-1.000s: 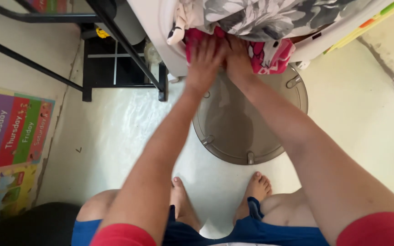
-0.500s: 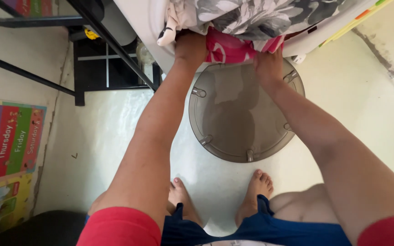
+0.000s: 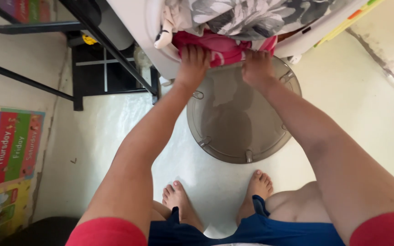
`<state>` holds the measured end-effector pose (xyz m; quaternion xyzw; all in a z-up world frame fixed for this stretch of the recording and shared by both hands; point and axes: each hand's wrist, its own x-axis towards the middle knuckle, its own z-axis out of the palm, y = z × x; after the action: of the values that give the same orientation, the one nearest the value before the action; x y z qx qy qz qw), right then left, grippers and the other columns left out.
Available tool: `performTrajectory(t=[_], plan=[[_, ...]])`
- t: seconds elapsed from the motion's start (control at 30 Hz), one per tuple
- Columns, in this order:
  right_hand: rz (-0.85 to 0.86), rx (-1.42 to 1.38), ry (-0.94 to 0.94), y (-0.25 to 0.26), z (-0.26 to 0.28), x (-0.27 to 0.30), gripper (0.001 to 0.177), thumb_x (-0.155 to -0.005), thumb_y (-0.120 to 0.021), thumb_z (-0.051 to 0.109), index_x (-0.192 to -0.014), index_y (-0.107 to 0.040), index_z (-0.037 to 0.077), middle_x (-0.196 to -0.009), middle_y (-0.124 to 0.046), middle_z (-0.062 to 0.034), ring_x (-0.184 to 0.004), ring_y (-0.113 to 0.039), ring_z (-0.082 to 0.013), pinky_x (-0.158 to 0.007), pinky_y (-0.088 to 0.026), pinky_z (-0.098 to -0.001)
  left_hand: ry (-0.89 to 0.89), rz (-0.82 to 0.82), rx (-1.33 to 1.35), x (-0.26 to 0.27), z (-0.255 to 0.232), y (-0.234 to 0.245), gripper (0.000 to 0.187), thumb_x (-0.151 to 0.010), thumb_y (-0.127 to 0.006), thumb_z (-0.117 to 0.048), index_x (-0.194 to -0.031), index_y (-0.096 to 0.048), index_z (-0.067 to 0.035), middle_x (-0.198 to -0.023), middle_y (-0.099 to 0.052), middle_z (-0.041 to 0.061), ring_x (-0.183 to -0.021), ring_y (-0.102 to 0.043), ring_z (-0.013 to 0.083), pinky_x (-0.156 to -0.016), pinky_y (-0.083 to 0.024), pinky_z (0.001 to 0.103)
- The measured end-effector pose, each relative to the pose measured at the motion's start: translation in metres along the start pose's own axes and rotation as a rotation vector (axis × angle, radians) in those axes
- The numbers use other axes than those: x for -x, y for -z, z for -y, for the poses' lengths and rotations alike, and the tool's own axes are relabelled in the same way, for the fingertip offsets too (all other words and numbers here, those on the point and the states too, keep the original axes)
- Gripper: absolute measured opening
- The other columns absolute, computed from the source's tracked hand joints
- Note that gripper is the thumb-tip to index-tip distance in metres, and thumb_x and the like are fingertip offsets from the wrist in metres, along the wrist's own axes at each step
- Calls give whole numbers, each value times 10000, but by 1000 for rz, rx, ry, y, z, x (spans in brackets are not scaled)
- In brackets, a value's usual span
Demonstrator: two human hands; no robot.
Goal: The person places several pillows and blankets into a washing machine and closes the door. They then pick up a mattress from the floor and move it to a different spot in the room.
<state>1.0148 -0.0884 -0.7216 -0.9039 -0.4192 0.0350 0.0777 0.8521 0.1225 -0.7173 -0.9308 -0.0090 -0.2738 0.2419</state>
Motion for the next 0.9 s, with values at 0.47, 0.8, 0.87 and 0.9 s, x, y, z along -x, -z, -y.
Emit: performTrajectory(t=[0.47, 0.8, 0.87, 0.9], plan=[[-240, 143, 384, 10, -4, 38, 853, -734, -704, 258, -1518, -481, 5, -1381, -566, -244, -1328, -447, -451, -1112, -339, -500, 164, 726, 347, -72, 19, -41, 246, -907, -621, -264, -1046, -781, -139, -1088, -745, 80, -1035, -704, 281, -788, -554, 468], [234, -7, -60, -10, 17, -45, 608, -906, -592, 328, -1478, -494, 150, -1248, -681, -199, -1129, -659, -374, -966, -509, -516, 72, 483, -98, -36, -34, 48, 544, -902, -535, -319, -1322, -593, 21, -1309, -621, 222, -1236, -533, 412, -911, -419, 672], [182, -77, -35, -11, 16, -40, 632, -868, -606, 277, -1479, -507, 148, -1241, -688, -196, -1127, -659, -387, -959, -525, -500, -120, 623, -20, -15, -45, 52, 563, -969, -506, -310, -1402, -556, 47, -1424, -525, 280, -1313, -461, 478, -1048, -356, 620], [188, -81, -32, -8, 20, -36, 632, -868, -606, 277, -1479, -507, 148, -1241, -688, -196, -1127, -659, -387, -959, -525, -500, -119, 631, -19, -11, -41, 39, 563, -969, -506, -310, -1402, -556, 47, -1424, -525, 280, -1313, -461, 478, -1048, -356, 620]])
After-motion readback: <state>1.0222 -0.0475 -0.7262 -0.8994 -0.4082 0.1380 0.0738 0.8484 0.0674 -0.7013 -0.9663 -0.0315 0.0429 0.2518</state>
